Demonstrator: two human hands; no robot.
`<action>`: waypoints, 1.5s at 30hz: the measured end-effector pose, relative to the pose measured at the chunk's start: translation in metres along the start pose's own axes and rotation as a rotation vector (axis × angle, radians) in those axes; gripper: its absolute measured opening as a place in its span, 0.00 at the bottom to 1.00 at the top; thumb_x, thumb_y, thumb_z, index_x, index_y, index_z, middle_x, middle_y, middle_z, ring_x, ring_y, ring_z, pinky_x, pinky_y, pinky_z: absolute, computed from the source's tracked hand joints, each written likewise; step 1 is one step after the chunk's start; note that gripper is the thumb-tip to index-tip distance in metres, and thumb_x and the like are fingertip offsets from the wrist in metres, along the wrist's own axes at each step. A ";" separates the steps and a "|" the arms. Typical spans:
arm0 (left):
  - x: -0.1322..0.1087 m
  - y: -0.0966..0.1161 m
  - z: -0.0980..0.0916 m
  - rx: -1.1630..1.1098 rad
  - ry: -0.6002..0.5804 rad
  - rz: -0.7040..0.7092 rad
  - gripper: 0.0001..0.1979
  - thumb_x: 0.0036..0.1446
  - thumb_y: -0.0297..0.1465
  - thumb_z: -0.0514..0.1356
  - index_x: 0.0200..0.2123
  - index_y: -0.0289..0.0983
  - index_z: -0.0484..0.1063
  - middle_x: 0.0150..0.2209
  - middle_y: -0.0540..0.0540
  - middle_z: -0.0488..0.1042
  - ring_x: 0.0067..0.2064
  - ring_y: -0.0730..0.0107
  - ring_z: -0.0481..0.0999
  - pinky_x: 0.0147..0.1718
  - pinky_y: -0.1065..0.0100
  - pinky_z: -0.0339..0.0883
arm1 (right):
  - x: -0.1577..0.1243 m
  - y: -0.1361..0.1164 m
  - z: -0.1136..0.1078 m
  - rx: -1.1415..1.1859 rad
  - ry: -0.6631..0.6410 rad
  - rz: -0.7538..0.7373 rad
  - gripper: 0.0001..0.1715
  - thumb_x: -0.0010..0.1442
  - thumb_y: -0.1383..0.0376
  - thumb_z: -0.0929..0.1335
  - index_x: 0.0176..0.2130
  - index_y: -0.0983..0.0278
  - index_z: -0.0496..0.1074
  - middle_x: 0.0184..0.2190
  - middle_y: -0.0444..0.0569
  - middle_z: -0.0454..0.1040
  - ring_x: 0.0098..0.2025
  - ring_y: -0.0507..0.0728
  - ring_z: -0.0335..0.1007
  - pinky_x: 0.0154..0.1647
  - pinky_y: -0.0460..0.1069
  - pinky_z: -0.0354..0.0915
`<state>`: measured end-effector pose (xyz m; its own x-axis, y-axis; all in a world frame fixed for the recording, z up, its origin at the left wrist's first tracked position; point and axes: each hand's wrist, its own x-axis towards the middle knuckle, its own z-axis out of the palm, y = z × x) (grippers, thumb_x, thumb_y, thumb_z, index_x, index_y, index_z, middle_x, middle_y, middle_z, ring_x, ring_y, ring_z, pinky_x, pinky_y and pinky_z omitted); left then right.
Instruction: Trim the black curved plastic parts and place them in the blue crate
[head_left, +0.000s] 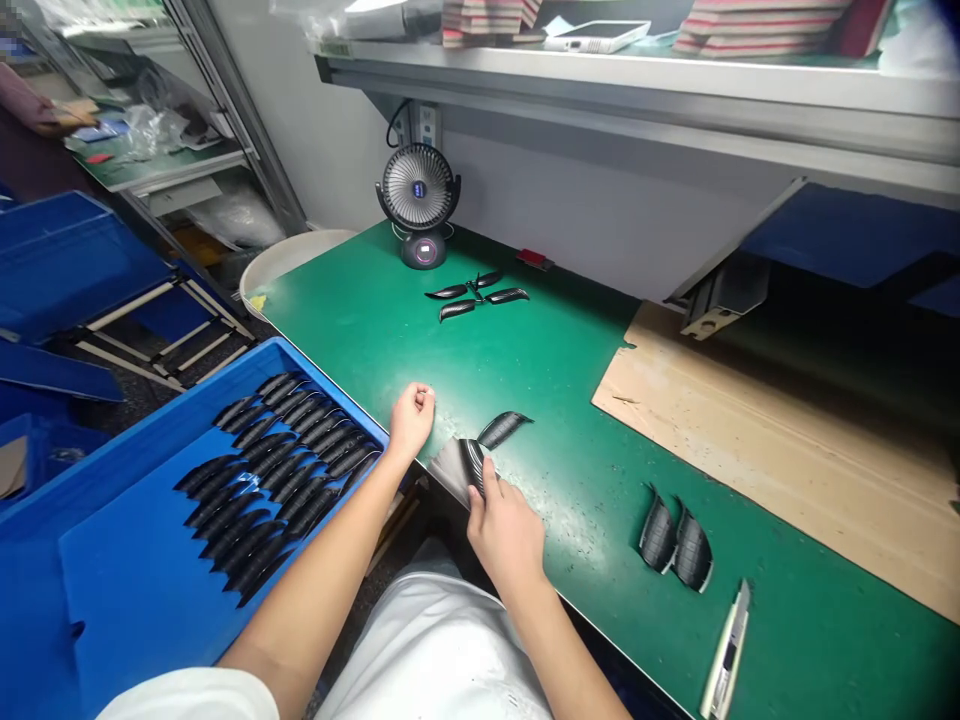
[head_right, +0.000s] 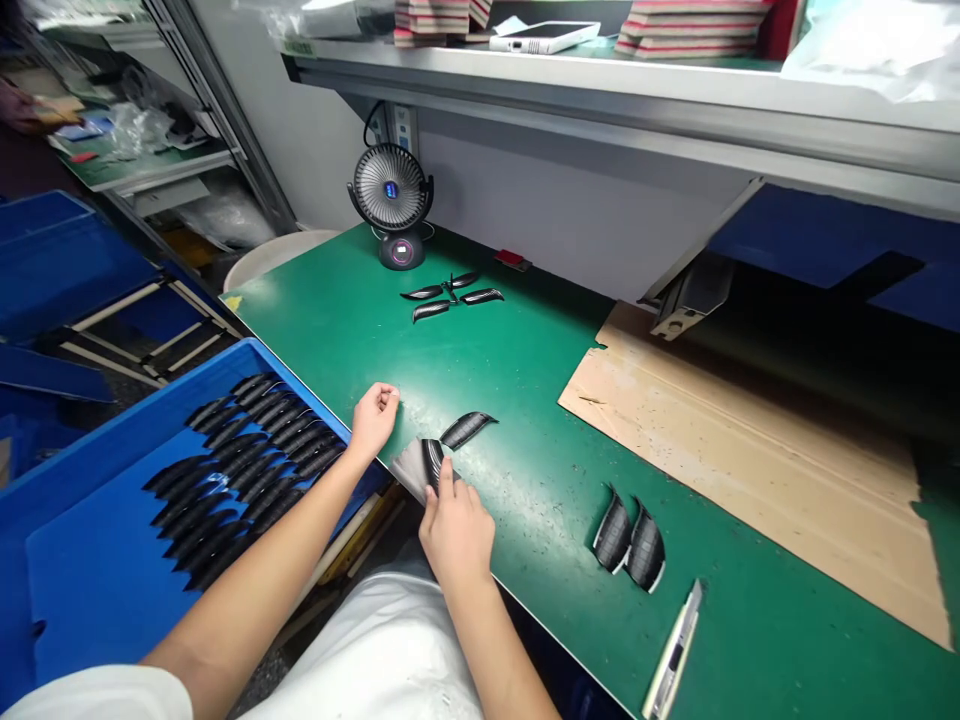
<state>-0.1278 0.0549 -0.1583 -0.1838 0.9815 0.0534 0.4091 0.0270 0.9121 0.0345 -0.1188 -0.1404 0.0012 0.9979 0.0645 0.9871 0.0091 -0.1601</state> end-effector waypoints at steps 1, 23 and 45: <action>-0.002 -0.001 0.003 0.020 0.024 0.007 0.08 0.60 0.37 0.55 0.34 0.39 0.70 0.25 0.51 0.69 0.26 0.70 0.68 0.29 0.69 0.58 | -0.002 0.000 -0.002 -0.017 0.004 -0.021 0.26 0.69 0.63 0.61 0.63 0.67 0.59 0.32 0.50 0.73 0.35 0.59 0.70 0.27 0.49 0.59; -0.014 -0.008 0.002 0.075 0.103 0.090 0.08 0.60 0.35 0.54 0.32 0.39 0.69 0.22 0.54 0.67 0.24 0.72 0.68 0.28 0.71 0.60 | -0.011 -0.002 -0.005 -0.041 -0.004 -0.073 0.29 0.67 0.69 0.60 0.66 0.65 0.54 0.31 0.49 0.70 0.34 0.58 0.67 0.24 0.48 0.59; -0.016 -0.006 0.002 0.126 0.088 0.113 0.07 0.60 0.34 0.54 0.32 0.39 0.69 0.23 0.53 0.68 0.26 0.72 0.69 0.30 0.71 0.60 | -0.001 -0.002 -0.005 -0.010 -0.093 0.102 0.26 0.70 0.60 0.60 0.64 0.64 0.58 0.33 0.52 0.74 0.36 0.60 0.71 0.25 0.49 0.58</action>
<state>-0.1259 0.0388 -0.1656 -0.2053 0.9594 0.1934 0.5397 -0.0539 0.8402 0.0334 -0.1199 -0.1348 0.0870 0.9953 -0.0436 0.9842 -0.0927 -0.1512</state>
